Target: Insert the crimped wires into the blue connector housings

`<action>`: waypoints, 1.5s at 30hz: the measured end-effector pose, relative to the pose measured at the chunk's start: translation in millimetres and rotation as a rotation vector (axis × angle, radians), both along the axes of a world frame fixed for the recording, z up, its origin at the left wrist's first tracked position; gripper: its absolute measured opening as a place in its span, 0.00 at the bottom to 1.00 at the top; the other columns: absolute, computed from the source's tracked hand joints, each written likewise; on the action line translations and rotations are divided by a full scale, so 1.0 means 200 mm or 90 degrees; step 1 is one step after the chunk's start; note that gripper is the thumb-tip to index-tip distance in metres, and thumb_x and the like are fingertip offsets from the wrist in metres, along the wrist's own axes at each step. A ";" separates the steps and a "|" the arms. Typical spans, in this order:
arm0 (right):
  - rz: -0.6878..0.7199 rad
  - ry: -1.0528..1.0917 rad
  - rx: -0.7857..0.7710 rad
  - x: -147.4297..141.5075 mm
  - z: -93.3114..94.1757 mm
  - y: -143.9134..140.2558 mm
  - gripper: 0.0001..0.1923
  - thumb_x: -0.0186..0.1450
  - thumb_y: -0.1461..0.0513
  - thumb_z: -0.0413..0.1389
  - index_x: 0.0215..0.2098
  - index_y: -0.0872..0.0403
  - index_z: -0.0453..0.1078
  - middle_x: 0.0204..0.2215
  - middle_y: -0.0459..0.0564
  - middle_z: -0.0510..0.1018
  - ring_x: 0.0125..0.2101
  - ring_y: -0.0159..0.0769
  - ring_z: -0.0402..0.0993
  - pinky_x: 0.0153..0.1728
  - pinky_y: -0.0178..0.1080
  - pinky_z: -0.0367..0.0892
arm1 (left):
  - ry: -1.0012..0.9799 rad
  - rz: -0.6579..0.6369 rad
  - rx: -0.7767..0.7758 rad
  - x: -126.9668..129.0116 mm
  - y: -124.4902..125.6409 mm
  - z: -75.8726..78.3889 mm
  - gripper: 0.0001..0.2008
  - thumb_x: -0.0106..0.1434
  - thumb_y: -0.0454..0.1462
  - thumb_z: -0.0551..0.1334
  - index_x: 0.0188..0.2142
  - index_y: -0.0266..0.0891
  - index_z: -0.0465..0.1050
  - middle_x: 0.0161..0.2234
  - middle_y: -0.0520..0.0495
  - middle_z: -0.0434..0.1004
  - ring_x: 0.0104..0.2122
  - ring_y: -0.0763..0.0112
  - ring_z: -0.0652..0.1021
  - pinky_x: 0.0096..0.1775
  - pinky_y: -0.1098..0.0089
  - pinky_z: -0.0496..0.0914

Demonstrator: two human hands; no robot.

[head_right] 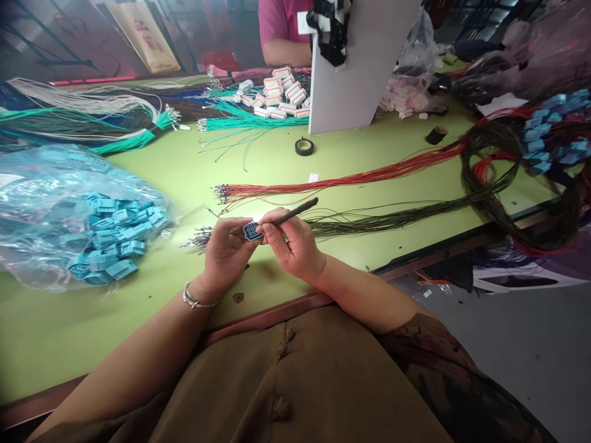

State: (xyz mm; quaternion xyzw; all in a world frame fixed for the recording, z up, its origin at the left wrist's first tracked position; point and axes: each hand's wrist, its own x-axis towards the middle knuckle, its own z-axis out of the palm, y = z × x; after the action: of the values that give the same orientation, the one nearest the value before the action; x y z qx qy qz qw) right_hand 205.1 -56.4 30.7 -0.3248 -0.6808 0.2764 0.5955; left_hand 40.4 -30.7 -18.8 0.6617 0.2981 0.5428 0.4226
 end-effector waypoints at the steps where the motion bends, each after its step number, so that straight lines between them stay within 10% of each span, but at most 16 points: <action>1: -0.001 -0.002 -0.002 0.00 0.00 0.00 0.06 0.72 0.60 0.48 0.41 0.51 0.66 0.35 0.47 0.73 0.27 0.26 0.71 0.31 0.34 0.71 | 0.000 0.002 0.001 0.00 0.00 0.00 0.19 0.60 0.35 0.67 0.50 0.43 0.67 0.40 0.48 0.74 0.38 0.72 0.80 0.40 0.70 0.77; 45: -0.061 -0.039 0.020 0.01 -0.02 0.02 0.05 0.71 0.60 0.51 0.36 0.52 0.64 0.28 0.43 0.71 0.23 0.24 0.68 0.26 0.30 0.66 | 0.223 0.101 0.235 0.01 -0.02 0.08 0.16 0.63 0.33 0.64 0.50 0.40 0.67 0.38 0.48 0.78 0.28 0.78 0.78 0.32 0.76 0.75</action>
State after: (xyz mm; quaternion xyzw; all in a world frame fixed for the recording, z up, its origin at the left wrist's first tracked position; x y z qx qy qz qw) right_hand 206.5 -52.3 25.9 -0.3558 -0.6868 0.2265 0.5920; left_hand 41.7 -34.4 -2.7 0.7861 0.3137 0.4965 0.1924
